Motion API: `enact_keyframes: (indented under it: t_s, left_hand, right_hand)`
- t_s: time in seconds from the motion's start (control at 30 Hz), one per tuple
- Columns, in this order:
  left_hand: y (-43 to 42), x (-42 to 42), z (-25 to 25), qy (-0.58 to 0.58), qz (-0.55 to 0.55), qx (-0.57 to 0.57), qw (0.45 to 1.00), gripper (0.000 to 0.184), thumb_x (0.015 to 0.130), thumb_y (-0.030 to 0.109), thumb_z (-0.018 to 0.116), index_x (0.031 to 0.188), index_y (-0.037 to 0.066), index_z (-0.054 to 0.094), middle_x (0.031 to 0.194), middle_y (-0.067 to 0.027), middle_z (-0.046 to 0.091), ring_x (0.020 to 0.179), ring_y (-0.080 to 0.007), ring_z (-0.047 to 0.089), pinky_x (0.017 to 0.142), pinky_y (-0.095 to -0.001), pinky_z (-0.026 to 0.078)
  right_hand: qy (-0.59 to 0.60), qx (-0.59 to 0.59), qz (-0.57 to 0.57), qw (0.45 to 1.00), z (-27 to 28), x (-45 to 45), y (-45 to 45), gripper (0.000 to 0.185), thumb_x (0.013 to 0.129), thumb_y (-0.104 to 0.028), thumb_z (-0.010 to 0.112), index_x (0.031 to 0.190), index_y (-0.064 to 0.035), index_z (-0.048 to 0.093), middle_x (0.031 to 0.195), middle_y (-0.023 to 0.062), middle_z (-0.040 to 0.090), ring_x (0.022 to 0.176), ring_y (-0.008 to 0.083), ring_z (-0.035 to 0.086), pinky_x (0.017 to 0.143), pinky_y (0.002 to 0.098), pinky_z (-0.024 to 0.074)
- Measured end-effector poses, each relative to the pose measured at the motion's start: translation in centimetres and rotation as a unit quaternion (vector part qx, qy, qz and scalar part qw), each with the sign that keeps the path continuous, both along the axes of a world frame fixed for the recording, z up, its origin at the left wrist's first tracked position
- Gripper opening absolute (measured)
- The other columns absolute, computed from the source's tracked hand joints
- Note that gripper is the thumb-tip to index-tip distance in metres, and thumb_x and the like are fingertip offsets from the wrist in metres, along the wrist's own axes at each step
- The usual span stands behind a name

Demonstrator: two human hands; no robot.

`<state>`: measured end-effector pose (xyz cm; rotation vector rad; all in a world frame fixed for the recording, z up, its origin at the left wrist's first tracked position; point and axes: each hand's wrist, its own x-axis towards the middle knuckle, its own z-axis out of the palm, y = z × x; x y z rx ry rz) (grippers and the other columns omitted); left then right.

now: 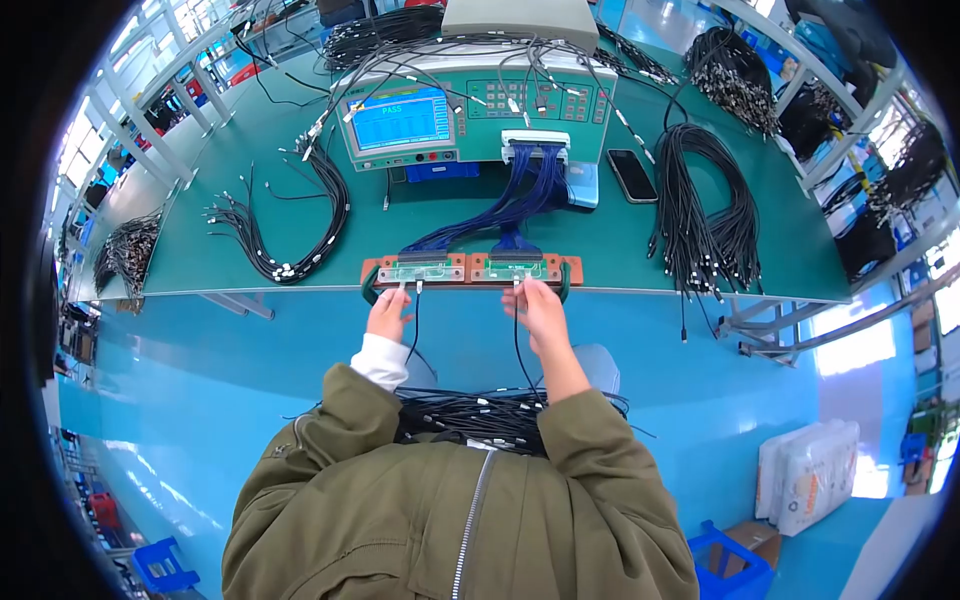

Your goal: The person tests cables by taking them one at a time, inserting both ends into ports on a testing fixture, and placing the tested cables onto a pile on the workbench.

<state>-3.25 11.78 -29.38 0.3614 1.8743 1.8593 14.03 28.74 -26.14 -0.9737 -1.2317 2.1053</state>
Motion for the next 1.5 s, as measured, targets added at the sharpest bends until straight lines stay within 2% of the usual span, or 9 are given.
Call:
enact_keyframes:
  t_s: [0.07,0.2,0.37,0.53,0.7,0.87,1.03,1.27,1.5]
  left_hand:
    - [0.6,-0.2,-0.4,0.033,-0.008,-0.02,0.999,0.017,0.087,0.019,0.042,0.08,0.007,0.052,0.079,-0.0046,0.054,0.062,-0.0101,0.047,0.054,-0.024,0.045]
    - [1.3,1.4,2.4,-0.167,0.045,0.102,0.98,0.018,0.088,0.019,0.04,0.081,0.005,0.049,0.082,-0.0067,0.055,0.063,-0.0113,0.049,0.055,-0.0243,0.045]
    - [2.0,2.4,4.0,-0.182,0.034,0.129,0.974,0.02,0.089,0.02,0.038,0.081,0.004,0.048,0.079,-0.0064,0.056,0.062,-0.0119,0.049,0.054,-0.0234,0.043]
    - [2.8,1.6,3.9,-0.121,0.017,0.044,0.992,0.02,0.089,0.02,0.037,0.079,0.006,0.048,0.072,-0.0039,0.054,0.056,-0.0101,0.045,0.05,-0.0217,0.038]
    - [3.4,2.3,2.3,-0.03,0.045,0.046,0.998,0.02,0.088,0.02,0.038,0.076,0.007,0.048,0.067,-0.0015,0.05,0.052,-0.0083,0.039,0.047,-0.0205,0.034]
    - [1.6,4.4,1.3,-0.065,0.026,-0.007,0.998,0.021,0.087,0.02,0.039,0.073,0.007,0.048,0.064,-0.0005,0.046,0.052,-0.0072,0.035,0.047,-0.0192,0.031]
    - [1.0,4.8,1.3,-0.117,0.013,0.046,0.992,0.02,0.086,0.019,0.042,0.074,0.005,0.049,0.063,-0.0019,0.048,0.048,-0.0068,0.037,0.041,-0.0204,0.031]
    - [1.8,4.5,3.6,-0.138,0.039,0.026,0.989,0.019,0.085,0.018,0.045,0.076,0.004,0.051,0.065,-0.0034,0.051,0.045,-0.0075,0.041,0.04,-0.0216,0.033]
    - [1.5,3.3,2.4,-0.143,0.035,0.039,0.988,0.019,0.085,0.018,0.045,0.076,0.002,0.051,0.066,-0.0049,0.052,0.042,-0.0072,0.039,0.037,-0.0205,0.032]
  right_hand:
    - [0.034,-0.022,-0.011,0.999,0.1,-0.7,-0.2,0.023,0.089,-0.02,0.041,0.078,-0.0036,0.052,0.085,0.0102,0.059,0.072,0.0156,0.055,0.064,0.0254,0.0464]
    - [0.025,-0.036,0.006,0.999,1.8,-0.6,-0.7,0.023,0.089,-0.019,0.039,0.075,-0.004,0.051,0.075,0.0079,0.056,0.059,0.0105,0.049,0.053,0.0209,0.0411]
    - [0.041,-0.01,0.019,0.999,0.8,-0.9,-0.8,0.023,0.089,-0.018,0.038,0.074,-0.0043,0.05,0.067,0.0038,0.05,0.052,0.0062,0.04,0.045,0.0182,0.0319]
    - [0.021,0.025,-0.034,0.999,0.7,-1.0,-2.2,0.022,0.088,-0.016,0.038,0.074,-0.004,0.05,0.064,0.0014,0.045,0.049,0.005,0.033,0.043,0.0179,0.0263]
    - [0.0,0.021,-0.011,1.0,-0.7,-0.2,-3.4,0.021,0.088,-0.016,0.04,0.074,-0.0035,0.051,0.065,0.0018,0.046,0.049,0.0051,0.034,0.043,0.0177,0.0274]
    - [-0.024,0.007,-0.004,1.0,-0.5,-0.2,-1.7,0.022,0.088,-0.016,0.04,0.074,-0.0031,0.051,0.065,0.002,0.045,0.049,0.0052,0.034,0.043,0.0177,0.0275]
    - [-0.013,0.006,0.025,1.0,-1.0,-0.3,-1.1,0.022,0.088,-0.016,0.041,0.073,-0.003,0.051,0.063,0.0019,0.045,0.048,0.0053,0.033,0.043,0.0178,0.0272]
    - [-0.005,0.003,0.024,1.0,-0.9,-0.3,-1.0,0.023,0.088,-0.016,0.041,0.072,-0.0031,0.051,0.063,0.002,0.045,0.048,0.0053,0.033,0.042,0.0177,0.0264]
    - [-0.02,-0.011,0.031,0.999,-0.4,-0.3,-0.9,0.024,0.088,-0.017,0.041,0.071,-0.0036,0.051,0.063,0.0018,0.045,0.048,0.0051,0.032,0.041,0.0179,0.0258]
